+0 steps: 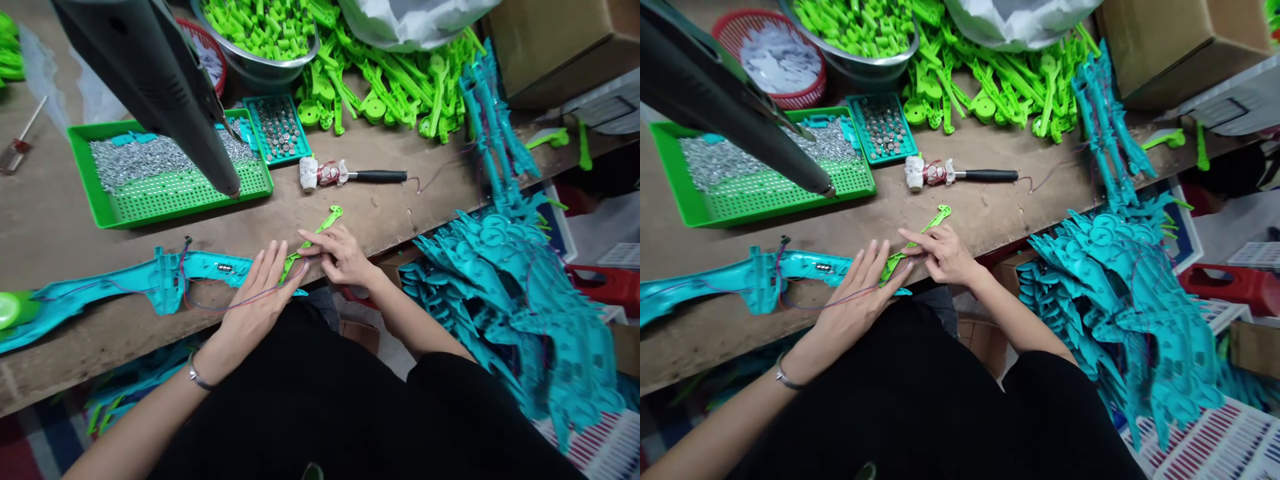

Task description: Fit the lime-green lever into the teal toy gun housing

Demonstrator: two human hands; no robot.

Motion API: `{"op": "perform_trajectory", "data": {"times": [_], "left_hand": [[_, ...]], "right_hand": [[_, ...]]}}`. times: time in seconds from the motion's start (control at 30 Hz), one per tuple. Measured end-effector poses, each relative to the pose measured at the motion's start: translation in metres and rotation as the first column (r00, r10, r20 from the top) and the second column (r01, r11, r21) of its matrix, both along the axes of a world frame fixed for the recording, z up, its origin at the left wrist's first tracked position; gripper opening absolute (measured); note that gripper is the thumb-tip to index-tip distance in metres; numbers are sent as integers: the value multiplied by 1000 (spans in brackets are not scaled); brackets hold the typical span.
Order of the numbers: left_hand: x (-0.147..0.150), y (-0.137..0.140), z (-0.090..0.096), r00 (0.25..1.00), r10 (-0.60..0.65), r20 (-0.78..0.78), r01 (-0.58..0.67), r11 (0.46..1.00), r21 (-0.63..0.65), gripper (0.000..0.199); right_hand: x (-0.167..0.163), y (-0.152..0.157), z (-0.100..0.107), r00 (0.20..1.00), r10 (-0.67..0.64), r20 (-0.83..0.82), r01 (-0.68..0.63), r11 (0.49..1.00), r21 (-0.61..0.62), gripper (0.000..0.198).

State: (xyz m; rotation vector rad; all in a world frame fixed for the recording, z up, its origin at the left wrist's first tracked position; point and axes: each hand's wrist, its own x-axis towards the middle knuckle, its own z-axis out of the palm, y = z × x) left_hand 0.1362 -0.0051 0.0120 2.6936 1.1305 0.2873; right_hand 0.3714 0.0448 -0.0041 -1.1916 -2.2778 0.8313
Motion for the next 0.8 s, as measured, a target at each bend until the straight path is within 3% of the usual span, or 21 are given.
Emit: {"op": "perform_trajectory", "data": {"times": [0.17,0.27,0.37,0.4,0.47,0.57,0.67,0.8], "left_hand": [[-18,-15,12,1000,-30,2,30,998,-63,76],[-38,-26,33,994,-105,18,106,981,-162,73],[-51,-26,60,957,-231,175,274,921,-277,57],[-51,-21,67,943,-228,241,293,913,-283,51],[-41,-5,73,944,-127,303,194,960,-202,35],[-17,28,60,990,-21,142,22,1000,-9,33],[2,50,35,995,-90,-30,91,995,48,50],[6,53,14,980,-153,-129,161,986,52,57]], "right_hand": [[-1,4,14,949,-62,-308,17,989,-149,67],[-3,8,19,942,-126,-312,71,981,-181,59],[-3,12,19,940,-159,-303,90,969,-228,51],[-2,13,19,940,-162,-299,92,968,-233,49],[-1,16,19,945,-164,-282,105,972,-212,45],[-2,20,21,955,-164,-247,132,981,-140,40],[-4,21,21,965,-157,-209,149,987,-53,35],[-5,20,14,971,-147,-191,165,983,79,32]]}}
